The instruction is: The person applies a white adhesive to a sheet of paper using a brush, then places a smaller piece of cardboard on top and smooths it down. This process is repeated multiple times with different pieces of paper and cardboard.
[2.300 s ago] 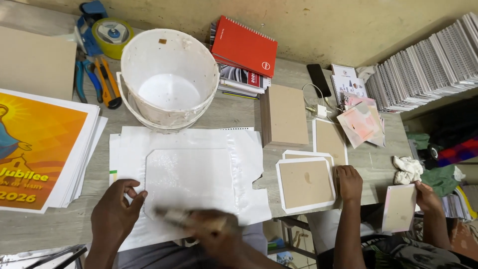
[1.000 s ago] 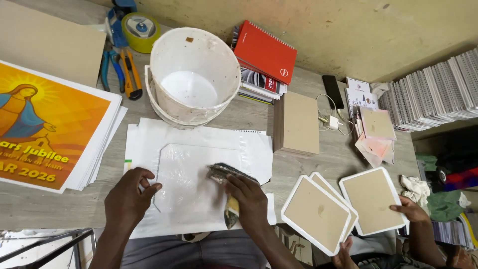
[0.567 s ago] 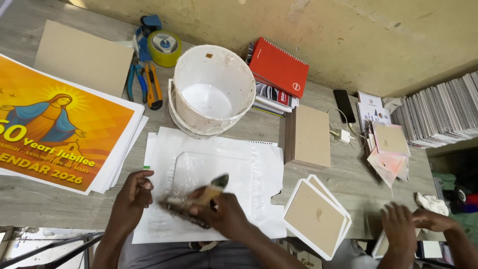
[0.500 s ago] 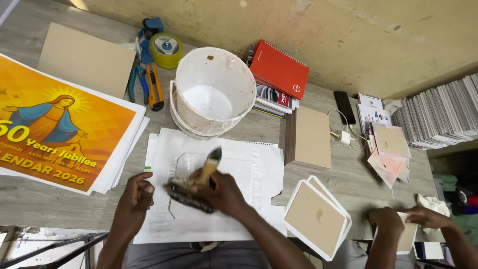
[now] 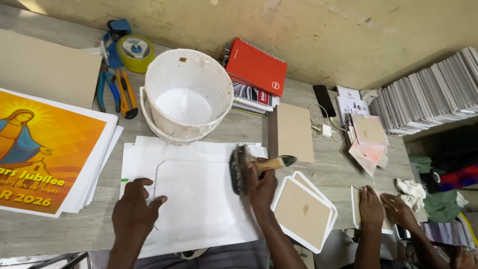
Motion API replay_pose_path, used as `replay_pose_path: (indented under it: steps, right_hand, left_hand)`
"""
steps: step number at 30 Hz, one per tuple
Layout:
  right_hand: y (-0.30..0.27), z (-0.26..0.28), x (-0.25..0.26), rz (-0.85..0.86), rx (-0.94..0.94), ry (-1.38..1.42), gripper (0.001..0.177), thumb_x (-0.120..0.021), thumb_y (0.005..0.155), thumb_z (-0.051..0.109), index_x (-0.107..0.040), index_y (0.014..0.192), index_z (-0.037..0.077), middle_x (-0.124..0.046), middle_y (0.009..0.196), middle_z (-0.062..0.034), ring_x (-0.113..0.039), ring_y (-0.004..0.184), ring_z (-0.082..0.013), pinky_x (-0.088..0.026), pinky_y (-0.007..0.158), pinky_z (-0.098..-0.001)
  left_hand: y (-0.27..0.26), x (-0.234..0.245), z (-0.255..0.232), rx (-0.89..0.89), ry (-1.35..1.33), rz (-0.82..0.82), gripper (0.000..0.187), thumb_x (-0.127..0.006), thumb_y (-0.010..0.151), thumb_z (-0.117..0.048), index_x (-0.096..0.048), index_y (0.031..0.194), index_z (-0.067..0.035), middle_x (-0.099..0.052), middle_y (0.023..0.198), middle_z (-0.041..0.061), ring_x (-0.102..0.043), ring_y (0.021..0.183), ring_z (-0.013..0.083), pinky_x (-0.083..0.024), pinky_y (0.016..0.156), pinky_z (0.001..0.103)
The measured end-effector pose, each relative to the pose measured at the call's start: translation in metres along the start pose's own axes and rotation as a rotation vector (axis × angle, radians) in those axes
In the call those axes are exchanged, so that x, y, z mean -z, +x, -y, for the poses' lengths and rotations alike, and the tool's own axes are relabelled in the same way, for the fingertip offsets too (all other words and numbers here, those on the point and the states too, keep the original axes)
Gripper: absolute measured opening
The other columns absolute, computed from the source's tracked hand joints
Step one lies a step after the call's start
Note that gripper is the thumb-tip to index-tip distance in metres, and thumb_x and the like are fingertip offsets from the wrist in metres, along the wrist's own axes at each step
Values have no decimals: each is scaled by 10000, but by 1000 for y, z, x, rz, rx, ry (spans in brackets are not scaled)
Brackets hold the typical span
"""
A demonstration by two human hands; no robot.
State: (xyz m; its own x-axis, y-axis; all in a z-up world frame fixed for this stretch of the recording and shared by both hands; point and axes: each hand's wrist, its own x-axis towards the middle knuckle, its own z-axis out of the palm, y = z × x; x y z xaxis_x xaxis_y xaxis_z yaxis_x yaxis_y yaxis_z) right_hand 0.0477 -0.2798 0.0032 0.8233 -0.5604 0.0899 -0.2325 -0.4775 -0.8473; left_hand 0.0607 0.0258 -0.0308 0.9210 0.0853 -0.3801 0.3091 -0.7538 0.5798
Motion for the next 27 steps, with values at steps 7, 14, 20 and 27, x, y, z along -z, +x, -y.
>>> replay_pose_path:
  steps: [7, 14, 20, 27]
  right_hand:
    - [-73, 13, 38, -202, -81, 48, 368, -671, 923, 346, -644, 1161, 67, -778, 951, -106, -751, 844, -218, -600, 619, -345]
    - [-74, 4, 69, -122, -125, -119, 171, -686, 923, 179, -761, 964, 31, -757, 1217, -156, -747, 1117, -287, -745, 721, -371]
    - [15, 66, 46, 301, 593, 264, 160, -679, 1000, 201, -702, 1148, 144, -553, 1356, -65, -637, 1193, -220, -544, 1056, -379]
    - [66, 81, -31, 659, 483, 125, 121, -723, 954, 83, -658, 1042, 132, -720, 1106, -4, -714, 1018, -193, -562, 793, -305]
  left_hand:
    - [1, 6, -12, 36, -16, 22, 423, -719, 874, -440, -616, 1250, -278, -643, 1053, -45, -693, 856, 219, -519, 752, 429]
    - [-3, 19, -21, 30, -96, 87, 425, -696, 894, -317, -570, 1298, -278, -593, 1096, -22, -662, 846, 201, -499, 752, 421]
    - [-3, 18, -15, 4, -126, 71, 426, -688, 896, -285, -588, 1311, -285, -586, 1098, -11, -633, 861, 181, -498, 741, 402]
    - [-23, 2, -11, 75, -202, -65, 464, -690, 881, -316, -594, 1331, -256, -581, 1092, -4, -639, 866, 216, -505, 774, 424]
